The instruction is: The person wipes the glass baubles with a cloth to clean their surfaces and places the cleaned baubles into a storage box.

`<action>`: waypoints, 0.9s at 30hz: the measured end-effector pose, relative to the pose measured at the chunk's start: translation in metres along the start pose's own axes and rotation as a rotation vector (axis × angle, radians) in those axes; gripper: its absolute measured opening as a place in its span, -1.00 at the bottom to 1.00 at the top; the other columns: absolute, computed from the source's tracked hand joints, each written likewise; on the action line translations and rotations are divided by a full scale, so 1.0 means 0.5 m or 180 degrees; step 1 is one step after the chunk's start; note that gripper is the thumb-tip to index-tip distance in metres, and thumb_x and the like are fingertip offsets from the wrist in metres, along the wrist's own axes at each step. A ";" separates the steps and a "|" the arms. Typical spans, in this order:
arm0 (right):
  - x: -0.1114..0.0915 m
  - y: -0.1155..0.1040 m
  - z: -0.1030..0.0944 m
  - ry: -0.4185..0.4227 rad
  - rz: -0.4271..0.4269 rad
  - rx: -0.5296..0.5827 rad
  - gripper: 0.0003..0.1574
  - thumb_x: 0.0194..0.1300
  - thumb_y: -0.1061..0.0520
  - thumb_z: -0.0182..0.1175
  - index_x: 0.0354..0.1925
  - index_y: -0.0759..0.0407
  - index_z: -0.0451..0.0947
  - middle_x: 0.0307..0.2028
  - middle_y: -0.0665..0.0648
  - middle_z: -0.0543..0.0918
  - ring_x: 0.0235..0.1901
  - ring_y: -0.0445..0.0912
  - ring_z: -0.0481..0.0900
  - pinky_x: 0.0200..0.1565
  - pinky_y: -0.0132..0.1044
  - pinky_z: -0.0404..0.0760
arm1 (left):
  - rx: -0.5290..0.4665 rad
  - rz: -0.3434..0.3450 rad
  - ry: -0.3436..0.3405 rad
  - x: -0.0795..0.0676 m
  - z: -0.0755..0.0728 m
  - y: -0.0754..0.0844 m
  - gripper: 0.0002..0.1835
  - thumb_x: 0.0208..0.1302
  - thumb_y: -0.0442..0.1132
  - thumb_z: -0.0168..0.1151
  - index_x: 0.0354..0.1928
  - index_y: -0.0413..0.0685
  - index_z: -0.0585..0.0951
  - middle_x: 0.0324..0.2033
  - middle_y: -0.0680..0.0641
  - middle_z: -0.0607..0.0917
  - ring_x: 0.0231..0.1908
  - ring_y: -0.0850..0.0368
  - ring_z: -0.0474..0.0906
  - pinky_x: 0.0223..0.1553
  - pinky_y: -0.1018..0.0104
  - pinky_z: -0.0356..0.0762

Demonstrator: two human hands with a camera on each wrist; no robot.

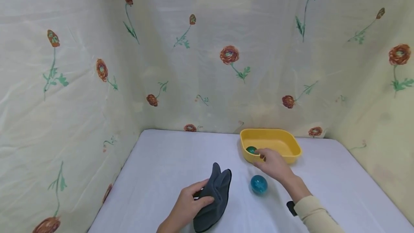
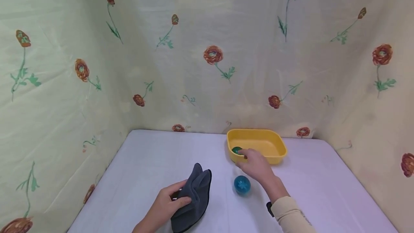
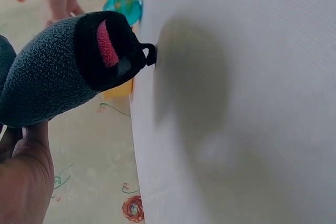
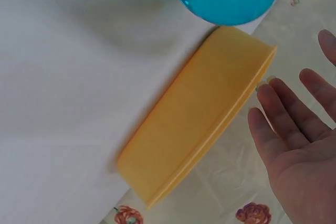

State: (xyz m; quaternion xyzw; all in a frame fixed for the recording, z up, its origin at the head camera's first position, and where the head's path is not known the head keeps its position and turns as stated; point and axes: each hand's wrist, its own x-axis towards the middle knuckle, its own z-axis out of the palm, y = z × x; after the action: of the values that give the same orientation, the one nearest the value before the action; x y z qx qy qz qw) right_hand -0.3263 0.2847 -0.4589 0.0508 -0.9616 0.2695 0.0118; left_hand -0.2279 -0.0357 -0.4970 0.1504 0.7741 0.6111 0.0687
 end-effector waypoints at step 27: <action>-0.051 0.030 0.060 -0.0494 0.0169 -0.0143 -0.33 0.07 -0.04 0.49 0.15 0.09 0.59 -0.07 0.06 0.67 -0.12 -0.05 0.51 0.01 -0.01 0.60 | 0.0049 -0.0112 0.0167 0.002 0.010 0.007 -0.34 0.18 0.09 0.41 0.31 0.07 0.53 0.28 -0.08 0.58 0.13 0.03 0.59 0.07 0.09 0.63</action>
State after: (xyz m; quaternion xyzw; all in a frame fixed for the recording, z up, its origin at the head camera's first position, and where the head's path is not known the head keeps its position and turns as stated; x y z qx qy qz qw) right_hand -0.3021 0.2842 -0.4937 0.0458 -0.9664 0.2433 -0.0688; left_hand -0.2269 -0.0299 -0.4949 0.1212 0.7829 0.6075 0.0580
